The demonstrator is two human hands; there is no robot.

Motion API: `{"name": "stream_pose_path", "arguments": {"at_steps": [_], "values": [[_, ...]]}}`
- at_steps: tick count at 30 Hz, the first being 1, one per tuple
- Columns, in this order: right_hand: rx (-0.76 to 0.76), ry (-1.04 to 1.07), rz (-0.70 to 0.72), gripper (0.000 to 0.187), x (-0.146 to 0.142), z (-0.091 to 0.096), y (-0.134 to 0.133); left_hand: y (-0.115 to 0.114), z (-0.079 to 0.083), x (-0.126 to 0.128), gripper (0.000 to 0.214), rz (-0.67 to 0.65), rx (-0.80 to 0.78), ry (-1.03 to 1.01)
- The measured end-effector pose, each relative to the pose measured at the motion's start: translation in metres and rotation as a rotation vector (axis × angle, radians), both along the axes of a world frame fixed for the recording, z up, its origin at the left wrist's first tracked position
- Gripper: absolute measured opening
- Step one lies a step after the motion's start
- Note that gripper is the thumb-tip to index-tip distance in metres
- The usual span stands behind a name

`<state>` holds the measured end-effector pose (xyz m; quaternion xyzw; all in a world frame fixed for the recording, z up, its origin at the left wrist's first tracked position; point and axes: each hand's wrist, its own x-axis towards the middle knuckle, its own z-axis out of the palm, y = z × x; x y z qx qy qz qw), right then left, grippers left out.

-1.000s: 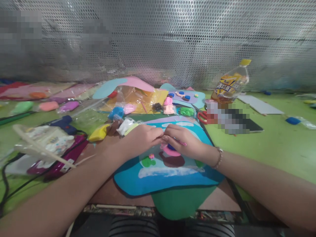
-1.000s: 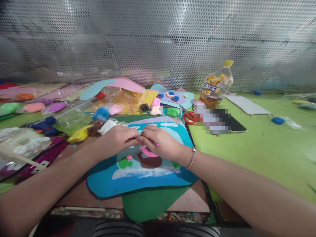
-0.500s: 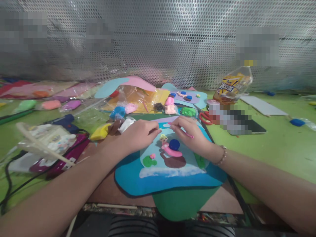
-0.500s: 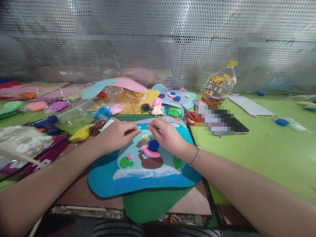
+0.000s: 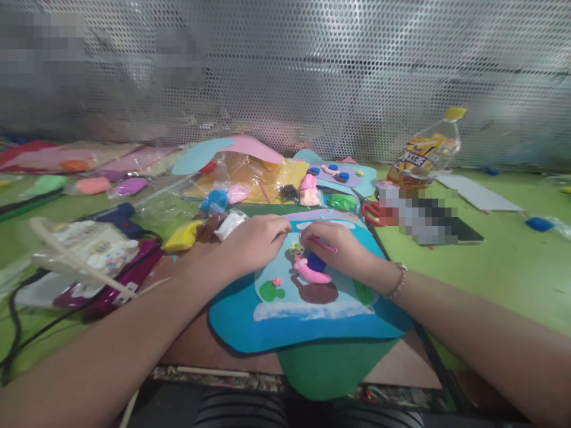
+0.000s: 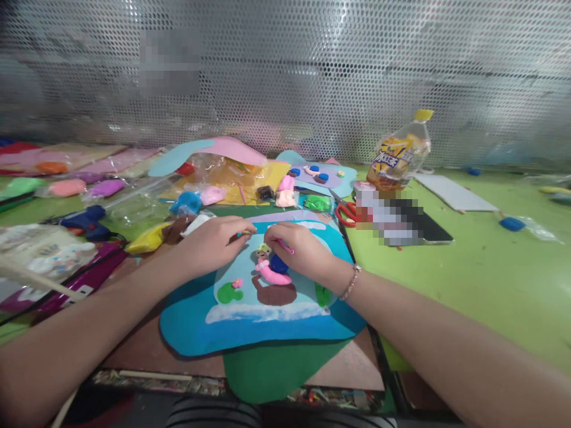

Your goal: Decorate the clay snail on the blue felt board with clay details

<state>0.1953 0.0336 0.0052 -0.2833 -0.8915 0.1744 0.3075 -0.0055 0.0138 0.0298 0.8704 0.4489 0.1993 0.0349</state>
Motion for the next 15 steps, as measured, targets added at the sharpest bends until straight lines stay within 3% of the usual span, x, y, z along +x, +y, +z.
{"name": "stream_pose_path", "arguments": {"at_steps": [8,15], "values": [[0.014,-0.001,-0.007,0.020,-0.0019,-0.0014,0.0006,0.0022,-0.0027,-0.0012,0.022,-0.017,0.009,0.014],[0.148,-0.179,0.067,0.028,-0.0003,-0.0009,-0.0011,0.0015,-0.0024,-0.0013,0.021,-0.030,0.002,0.027]]}}
